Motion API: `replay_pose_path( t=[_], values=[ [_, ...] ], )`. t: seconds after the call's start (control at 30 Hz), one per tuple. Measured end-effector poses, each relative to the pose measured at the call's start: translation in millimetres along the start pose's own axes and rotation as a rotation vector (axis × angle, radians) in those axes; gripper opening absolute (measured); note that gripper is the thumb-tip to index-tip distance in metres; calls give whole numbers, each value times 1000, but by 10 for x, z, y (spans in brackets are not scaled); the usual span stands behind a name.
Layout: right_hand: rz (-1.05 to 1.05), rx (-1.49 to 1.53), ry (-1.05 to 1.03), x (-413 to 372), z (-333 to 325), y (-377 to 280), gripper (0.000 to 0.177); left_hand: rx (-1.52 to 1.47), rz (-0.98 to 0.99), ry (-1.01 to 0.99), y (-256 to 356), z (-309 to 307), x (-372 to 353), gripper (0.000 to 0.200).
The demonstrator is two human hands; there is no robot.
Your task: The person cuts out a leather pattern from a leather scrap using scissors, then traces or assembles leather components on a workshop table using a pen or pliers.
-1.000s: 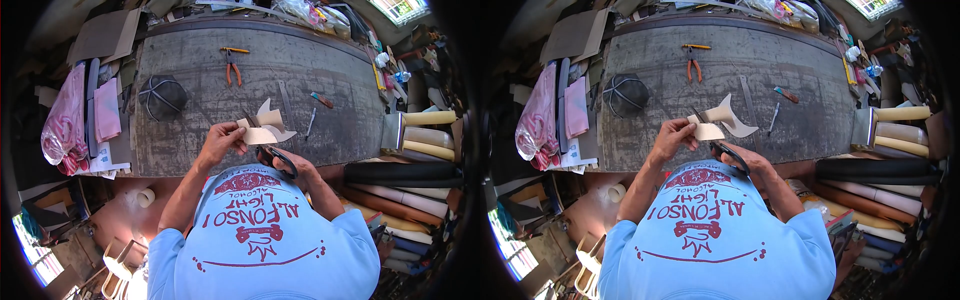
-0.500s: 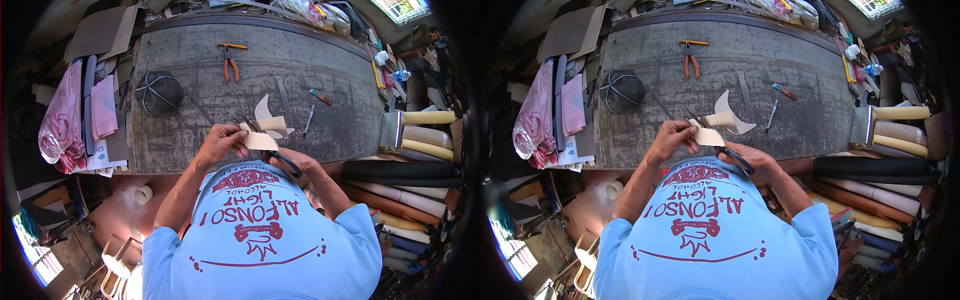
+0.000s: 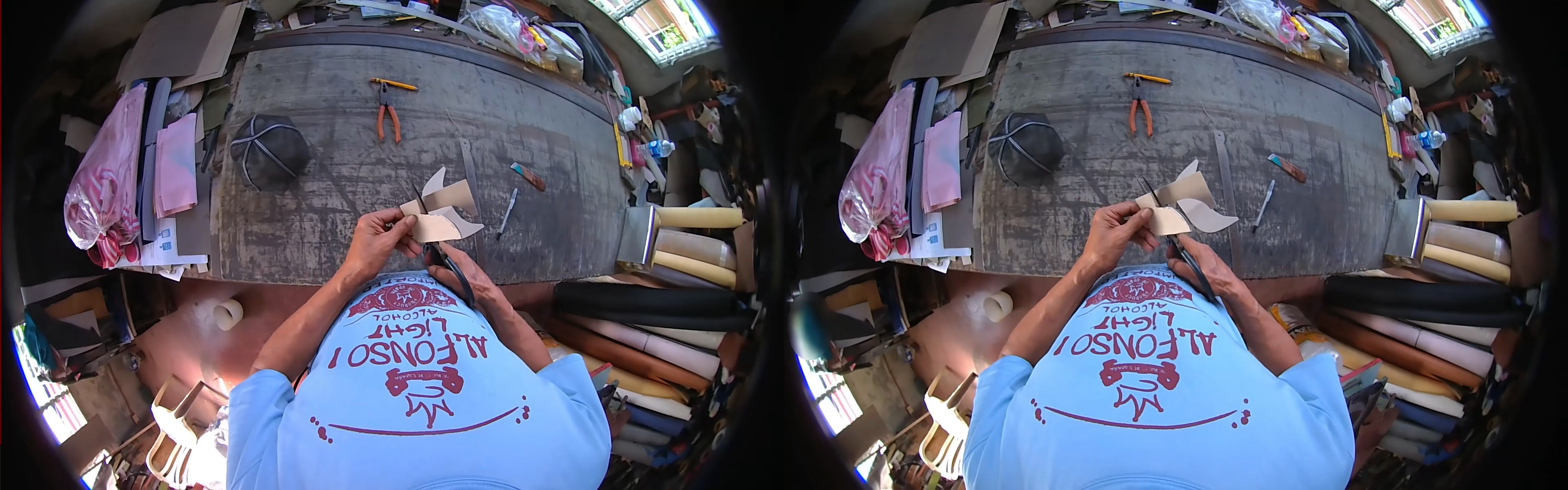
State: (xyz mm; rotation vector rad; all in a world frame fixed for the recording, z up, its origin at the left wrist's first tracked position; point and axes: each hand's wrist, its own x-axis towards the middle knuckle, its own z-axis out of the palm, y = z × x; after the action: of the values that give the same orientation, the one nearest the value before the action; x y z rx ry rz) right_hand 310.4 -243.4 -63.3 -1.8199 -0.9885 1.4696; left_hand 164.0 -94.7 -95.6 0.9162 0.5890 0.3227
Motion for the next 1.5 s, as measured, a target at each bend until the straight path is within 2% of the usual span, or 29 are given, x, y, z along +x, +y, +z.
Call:
replay_pose_path(
  t=[0.2, 0.57, 0.77, 0.87, 0.93, 0.97, 1.07, 1.17, 1.23, 1.3, 1.43, 1.5],
  values=[
    [-50, -58, 74, 0, 30, -6, 33, 25, 49, 20, 39, 10, -47, 23],
    [-80, -79, 132, 39, 65, 38, 24, -20, 12, 5, 35, -28, -17, 24],
    [-116, -33, 216, 142, 107, 377, 21, -36, -31, -1, 73, -56, 6, 25],
    [-43, -108, 274, 156, 85, 448, 23, -43, -33, 32, 51, -101, 37, 25],
    [-32, 27, 424, 111, 69, 617, 25, -38, -10, 56, 47, -184, 46, 26],
    [20, -122, 491, 101, -73, 870, 31, -46, 13, 93, 47, -234, 47, 25],
    [217, -38, 685, -44, -525, 1279, 52, -42, 58, 201, -33, -417, 7, 25],
    [441, -364, 1034, -180, -911, 1938, 57, 7, 74, 292, -157, -628, -37, 23],
    [608, -384, 1112, -283, -1070, 2138, 60, -5, 81, 325, -218, -684, -94, 23],
    [630, -406, 1103, -368, -1228, 2654, 58, 4, 87, 338, -243, -694, -126, 23],
    [536, -458, 1056, -477, -1186, 2664, 50, 52, 107, 341, -223, -597, -243, 23],
    [376, -656, 1220, -418, -1080, 2644, 47, 75, 116, 340, -189, -498, -306, 24]
  ],
)
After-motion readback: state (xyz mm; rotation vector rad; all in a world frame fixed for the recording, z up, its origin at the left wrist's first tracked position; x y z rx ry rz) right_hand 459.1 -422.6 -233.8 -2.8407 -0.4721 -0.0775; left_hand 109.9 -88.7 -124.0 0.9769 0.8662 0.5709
